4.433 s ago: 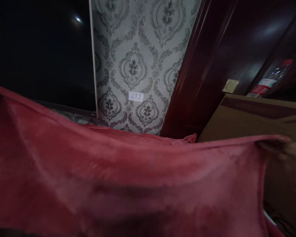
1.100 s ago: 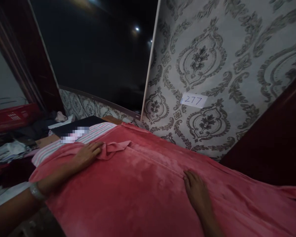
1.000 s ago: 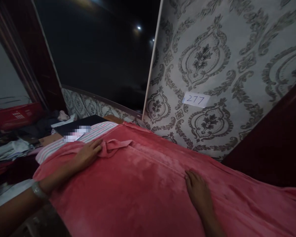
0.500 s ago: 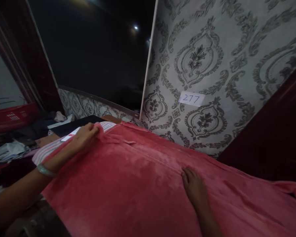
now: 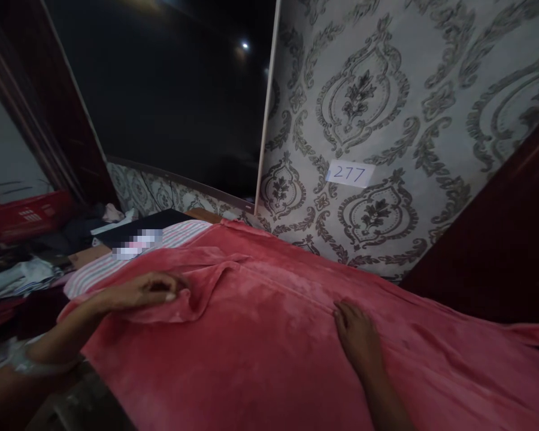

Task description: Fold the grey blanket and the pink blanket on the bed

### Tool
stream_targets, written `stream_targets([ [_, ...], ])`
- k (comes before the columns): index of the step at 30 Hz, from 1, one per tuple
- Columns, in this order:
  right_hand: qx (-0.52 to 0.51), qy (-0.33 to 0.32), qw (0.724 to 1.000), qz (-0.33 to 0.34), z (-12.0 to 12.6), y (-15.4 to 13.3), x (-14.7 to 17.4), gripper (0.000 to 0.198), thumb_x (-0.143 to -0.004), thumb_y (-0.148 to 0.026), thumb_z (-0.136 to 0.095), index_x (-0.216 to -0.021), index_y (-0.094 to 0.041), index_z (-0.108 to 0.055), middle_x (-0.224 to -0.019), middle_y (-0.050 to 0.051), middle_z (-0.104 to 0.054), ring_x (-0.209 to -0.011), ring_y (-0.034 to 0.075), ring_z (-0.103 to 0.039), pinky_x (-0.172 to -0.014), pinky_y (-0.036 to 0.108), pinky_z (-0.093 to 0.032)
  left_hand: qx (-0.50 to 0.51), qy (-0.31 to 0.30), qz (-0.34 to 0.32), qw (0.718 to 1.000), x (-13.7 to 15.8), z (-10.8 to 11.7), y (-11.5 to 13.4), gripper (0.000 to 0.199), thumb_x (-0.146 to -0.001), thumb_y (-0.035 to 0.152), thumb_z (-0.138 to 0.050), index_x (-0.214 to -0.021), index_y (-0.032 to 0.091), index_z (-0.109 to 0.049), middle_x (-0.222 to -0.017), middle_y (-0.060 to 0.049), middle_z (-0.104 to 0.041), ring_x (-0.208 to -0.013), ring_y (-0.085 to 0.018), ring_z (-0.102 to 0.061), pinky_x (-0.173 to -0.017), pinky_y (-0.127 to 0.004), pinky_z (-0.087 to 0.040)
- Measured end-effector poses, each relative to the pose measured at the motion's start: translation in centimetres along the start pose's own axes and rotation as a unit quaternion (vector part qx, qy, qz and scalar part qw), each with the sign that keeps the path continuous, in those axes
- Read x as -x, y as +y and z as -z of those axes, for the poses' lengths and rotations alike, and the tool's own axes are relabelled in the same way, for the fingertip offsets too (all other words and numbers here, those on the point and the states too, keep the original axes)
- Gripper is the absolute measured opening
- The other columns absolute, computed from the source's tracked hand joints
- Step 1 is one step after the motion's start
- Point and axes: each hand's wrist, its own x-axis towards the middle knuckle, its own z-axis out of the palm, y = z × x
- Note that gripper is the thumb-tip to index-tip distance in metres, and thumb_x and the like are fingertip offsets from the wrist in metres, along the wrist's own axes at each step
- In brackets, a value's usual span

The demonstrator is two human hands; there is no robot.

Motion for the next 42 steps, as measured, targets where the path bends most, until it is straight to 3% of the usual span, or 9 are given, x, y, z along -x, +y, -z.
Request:
stream_targets([
  [2, 0.001, 0.002, 1.000, 0.000, -0.1, 0.0, 0.0, 0.055, -0.097, -0.046, -0.029, -0.114, -0.015, -0.071, -0.121, 0.015, -0.068, -0.114, 0.029, -0.061, -0.100, 0.047, -0.046, 0.044, 0.043, 0.055, 0.997, -1.4, 1.2, -1.0, 0.046, -0.089, 0.057, -0.041, -0.087, 0.019, -0.067, -0.103, -0.008, -0.071, -0.093, -0.021, -0.064, -0.082, -0.032, -0.052],
  [5, -0.003, 0.004, 1.000, 0.001, -0.1, 0.0, 0.0, 0.055, -0.097, -0.046, -0.029, -0.115, -0.014, -0.070, -0.121, 0.015, -0.068, -0.114, 0.029, -0.060, -0.100, 0.047, -0.046, -0.086, 0.140, 0.173, 0.971, -5.4, 3.0, -3.7, 0.044, -0.089, 0.046, -0.037, -0.100, 0.017, -0.066, -0.105, -0.010, -0.071, -0.099, -0.023, -0.064, -0.088, -0.032, -0.051],
  [8, -0.006, 0.003, 1.000, 0.001, -0.1, 0.0, 0.0, 0.054, -0.096, -0.046, -0.031, -0.114, -0.015, -0.071, -0.120, 0.015, -0.068, -0.113, 0.028, -0.061, -0.100, 0.047, -0.046, -0.177, 0.108, 0.243, 0.948, -8.8, 3.7, -6.1, 0.045, -0.082, 0.041, -0.047, -0.112, 0.014, -0.066, -0.117, -0.014, -0.069, -0.108, -0.025, -0.064, -0.091, -0.031, -0.049],
  [11, -0.008, 0.006, 1.000, 0.001, -0.1, -0.1, -0.1, 0.054, -0.096, -0.045, -0.031, -0.113, -0.015, -0.072, -0.120, 0.015, -0.068, -0.113, 0.028, -0.061, -0.101, 0.046, -0.045, -0.185, 0.059, 0.261, 0.946, -10.1, 3.0, -7.2, 0.039, -0.073, 0.040, -0.059, -0.100, 0.014, -0.071, -0.104, -0.014, -0.073, -0.096, -0.027, -0.068, -0.082, -0.031, -0.051],
  [16, -0.016, 0.007, 1.000, -0.001, -0.1, -0.1, -0.1, 0.054, -0.097, -0.045, -0.031, -0.113, -0.014, -0.071, -0.120, 0.015, -0.068, -0.115, 0.028, -0.060, -0.101, 0.045, -0.044, -0.216, 0.042, 0.246, 0.944, -9.2, 1.7, -6.8, 0.021, -0.073, 0.033, -0.059, -0.083, 0.016, -0.068, -0.094, -0.013, -0.072, -0.087, -0.026, -0.067, -0.076, -0.031, -0.048],
  [21, -0.015, 0.006, 1.000, -0.005, -0.2, 0.0, 0.0, 0.051, -0.097, -0.043, -0.032, -0.114, -0.015, -0.071, -0.121, 0.014, -0.067, -0.117, 0.027, -0.059, -0.102, 0.045, -0.044, -0.240, 0.093, 0.199, 0.946, -8.1, 2.3, -5.9, 0.022, -0.074, 0.021, -0.051, -0.093, 0.018, -0.061, -0.098, -0.011, -0.067, -0.092, -0.024, -0.063, -0.080, -0.031, -0.046],
  [27, -0.016, 0.006, 1.000, -0.004, -0.2, -0.3, 0.0, 0.049, -0.097, -0.042, -0.033, -0.115, -0.015, -0.071, -0.122, 0.014, -0.067, -0.117, 0.027, -0.058, -0.103, 0.046, -0.044, -0.195, 0.180, 0.096, 0.959, -9.2, 3.9, -6.8, 0.022, -0.059, 0.019, -0.048, -0.081, 0.020, -0.055, -0.091, -0.007, -0.060, -0.084, -0.022, -0.059, -0.079, -0.032, -0.048],
  [36, -0.006, 0.004, 1.000, -0.014, 0.0, -0.2, 0.1, 0.052, -0.098, -0.044, -0.031, -0.116, -0.016, -0.071, -0.124, 0.014, -0.066, -0.118, 0.027, -0.058, -0.103, 0.046, -0.044, -0.037, 0.100, 0.133, 0.985, -10.1, 5.5, -8.3, 0.047, -0.059, 0.034, -0.052, -0.100, 0.018, -0.070, -0.085, -0.002, -0.064, -0.080, -0.021, -0.061, -0.072, -0.029, -0.050],
  [42, -0.012, 0.003, 1.000, -0.009, 0.0, -0.2, 0.0, 0.052, -0.098, -0.045, -0.031, -0.115, -0.015, -0.070, -0.122, 0.013, -0.067, -0.117, 0.027, -0.059, -0.104, 0.046, -0.043, -0.229, 0.139, 0.125, 0.955, -10.9, 6.3, -8.1, 0.037, -0.064, 0.019, -0.051, -0.093, 0.017, -0.074, -0.089, -0.010, -0.064, -0.090, -0.024, -0.062, -0.082, -0.031, -0.050],
])
